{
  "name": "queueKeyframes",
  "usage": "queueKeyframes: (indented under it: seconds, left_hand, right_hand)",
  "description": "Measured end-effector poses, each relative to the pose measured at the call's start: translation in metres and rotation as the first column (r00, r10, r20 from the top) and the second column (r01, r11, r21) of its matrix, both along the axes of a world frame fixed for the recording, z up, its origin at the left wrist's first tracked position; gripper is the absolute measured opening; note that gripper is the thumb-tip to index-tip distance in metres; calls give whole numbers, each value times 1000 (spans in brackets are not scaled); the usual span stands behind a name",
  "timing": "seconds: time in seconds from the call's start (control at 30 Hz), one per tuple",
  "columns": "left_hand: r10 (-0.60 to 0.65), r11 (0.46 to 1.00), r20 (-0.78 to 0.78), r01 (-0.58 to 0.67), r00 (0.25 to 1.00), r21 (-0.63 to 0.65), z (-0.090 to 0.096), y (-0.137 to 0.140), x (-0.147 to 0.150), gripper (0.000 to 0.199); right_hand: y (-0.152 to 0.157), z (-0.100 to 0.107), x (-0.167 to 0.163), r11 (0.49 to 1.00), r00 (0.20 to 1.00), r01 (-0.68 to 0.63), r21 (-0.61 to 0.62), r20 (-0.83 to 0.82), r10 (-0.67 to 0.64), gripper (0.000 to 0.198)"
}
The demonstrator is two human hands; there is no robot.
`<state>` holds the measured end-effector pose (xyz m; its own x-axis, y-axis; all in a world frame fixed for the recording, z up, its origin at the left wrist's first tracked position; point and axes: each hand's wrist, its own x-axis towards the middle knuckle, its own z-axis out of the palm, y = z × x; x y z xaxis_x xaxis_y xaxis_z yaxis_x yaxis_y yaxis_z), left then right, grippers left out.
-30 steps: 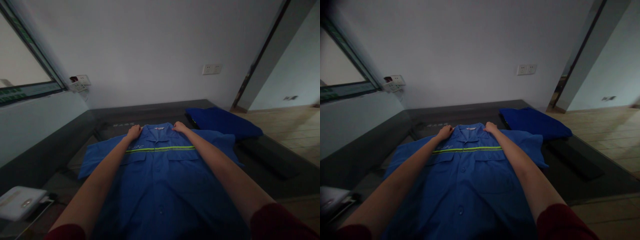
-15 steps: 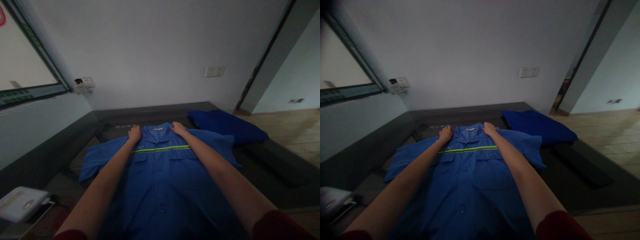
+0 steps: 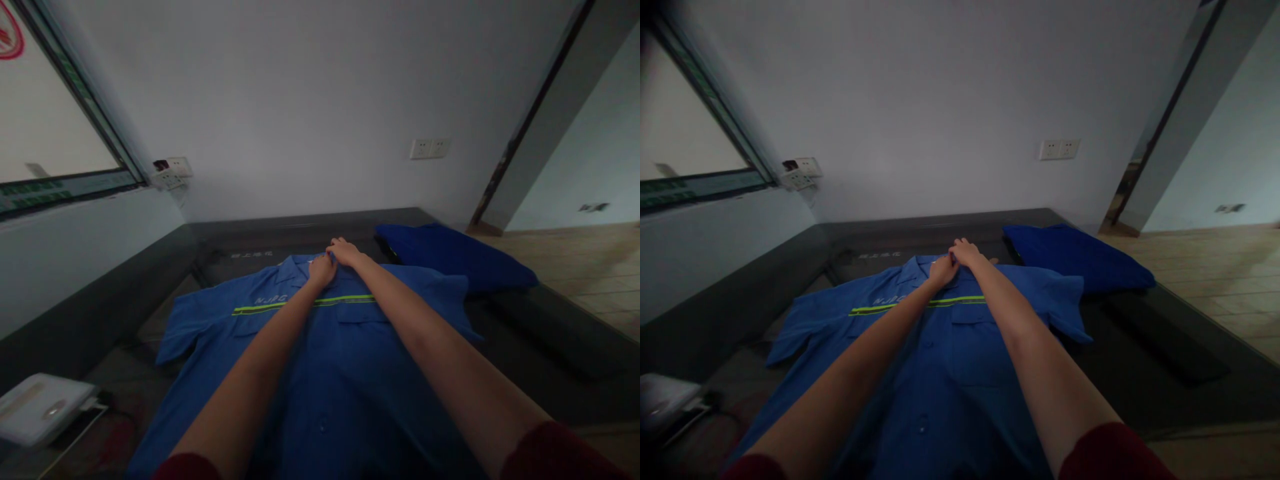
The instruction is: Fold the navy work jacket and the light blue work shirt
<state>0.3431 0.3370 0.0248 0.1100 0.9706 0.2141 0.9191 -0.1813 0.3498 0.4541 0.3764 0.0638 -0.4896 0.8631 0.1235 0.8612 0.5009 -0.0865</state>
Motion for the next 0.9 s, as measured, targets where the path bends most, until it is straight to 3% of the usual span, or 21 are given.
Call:
queueKeyframes:
  seconds: [0.27,0.47,0.67,0.9]
  left_hand:
    - [6,999,148,2,989,-51,-8,17,4,29]
    - [-29,999,225,38,974,-37,-17,23,3,29]
    - [-15,998,236,28,972,-53,-17,28,2,25]
    - [-19,1000,194,21,981,-4,-14,21,4,27]
  right_hand:
    - [26,-6,4,995,997,-43,-84,62,48,24]
    - [50,-14,18,995,1000,18,-93,18,-17,25]
    - [66,-19,28,990,998,18,-142,-50,-25,29]
    - [63,-20,25,987,993,-51,-155,-109,35,24]
